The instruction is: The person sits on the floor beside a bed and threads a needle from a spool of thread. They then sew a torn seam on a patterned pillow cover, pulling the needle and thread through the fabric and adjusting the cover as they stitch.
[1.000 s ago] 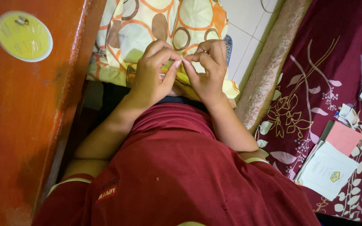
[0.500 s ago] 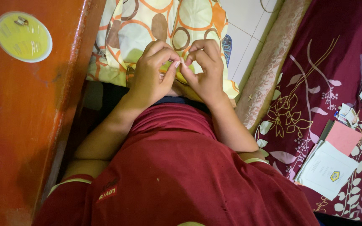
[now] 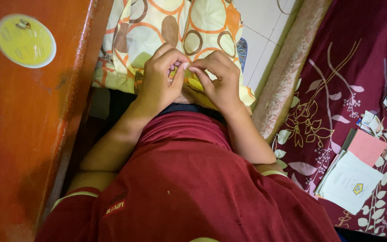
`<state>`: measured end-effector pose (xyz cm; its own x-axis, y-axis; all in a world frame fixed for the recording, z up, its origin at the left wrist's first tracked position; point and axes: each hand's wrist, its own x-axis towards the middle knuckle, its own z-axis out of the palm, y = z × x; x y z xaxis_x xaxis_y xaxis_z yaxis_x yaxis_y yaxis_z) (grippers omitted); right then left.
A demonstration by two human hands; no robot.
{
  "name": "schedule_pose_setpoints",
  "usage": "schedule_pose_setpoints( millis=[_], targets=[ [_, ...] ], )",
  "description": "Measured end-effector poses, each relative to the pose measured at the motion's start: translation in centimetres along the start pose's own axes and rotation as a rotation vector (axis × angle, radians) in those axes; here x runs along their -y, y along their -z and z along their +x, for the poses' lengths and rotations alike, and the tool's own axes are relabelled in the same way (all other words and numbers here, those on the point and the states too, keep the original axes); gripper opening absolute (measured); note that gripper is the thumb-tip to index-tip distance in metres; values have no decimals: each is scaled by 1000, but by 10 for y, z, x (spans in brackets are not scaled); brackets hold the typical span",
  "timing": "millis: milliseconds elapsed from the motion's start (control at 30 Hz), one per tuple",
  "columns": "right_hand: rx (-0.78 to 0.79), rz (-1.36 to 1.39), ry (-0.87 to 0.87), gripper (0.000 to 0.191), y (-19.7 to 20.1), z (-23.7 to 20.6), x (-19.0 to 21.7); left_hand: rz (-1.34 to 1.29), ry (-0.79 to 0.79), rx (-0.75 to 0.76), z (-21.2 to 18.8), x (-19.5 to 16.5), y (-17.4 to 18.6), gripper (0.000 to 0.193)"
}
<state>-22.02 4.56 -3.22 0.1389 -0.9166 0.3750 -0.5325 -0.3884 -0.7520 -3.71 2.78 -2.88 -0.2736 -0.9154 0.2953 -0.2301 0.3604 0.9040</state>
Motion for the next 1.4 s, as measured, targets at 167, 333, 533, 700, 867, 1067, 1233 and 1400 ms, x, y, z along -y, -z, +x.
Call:
schedule_pose_setpoints(
  millis=[167,333,533,700,867,1067,1233,1400],
  targets=[
    [8,21,3,12,6,-1,3,-1,23,-57,0,2,-2,8],
    [62,98,-79,6,10,-5,-2,-26,34,-113,1,9,4,8],
    [155,425,-252,3,4,-16,-14,-29,53,-130,-1,10,0,10],
    [136,768,-372,6,-5,-23,-27,-33,61,-7,-3,8,-5,11],
    [-28,753,-389,9,-15,-24,-32,-49,-30,70,-5,3,-11,13],
    [-99,185,-178,13,-12,-14,-26,-48,-9,52,-5,1,-2,10],
    [4,-43,44,17,-7,-6,-11,-55,58,63,-1,6,-1,9],
    [9,-47,12,16,-4,-2,-6,-50,48,62,-2,7,-2,9]
  ],
)
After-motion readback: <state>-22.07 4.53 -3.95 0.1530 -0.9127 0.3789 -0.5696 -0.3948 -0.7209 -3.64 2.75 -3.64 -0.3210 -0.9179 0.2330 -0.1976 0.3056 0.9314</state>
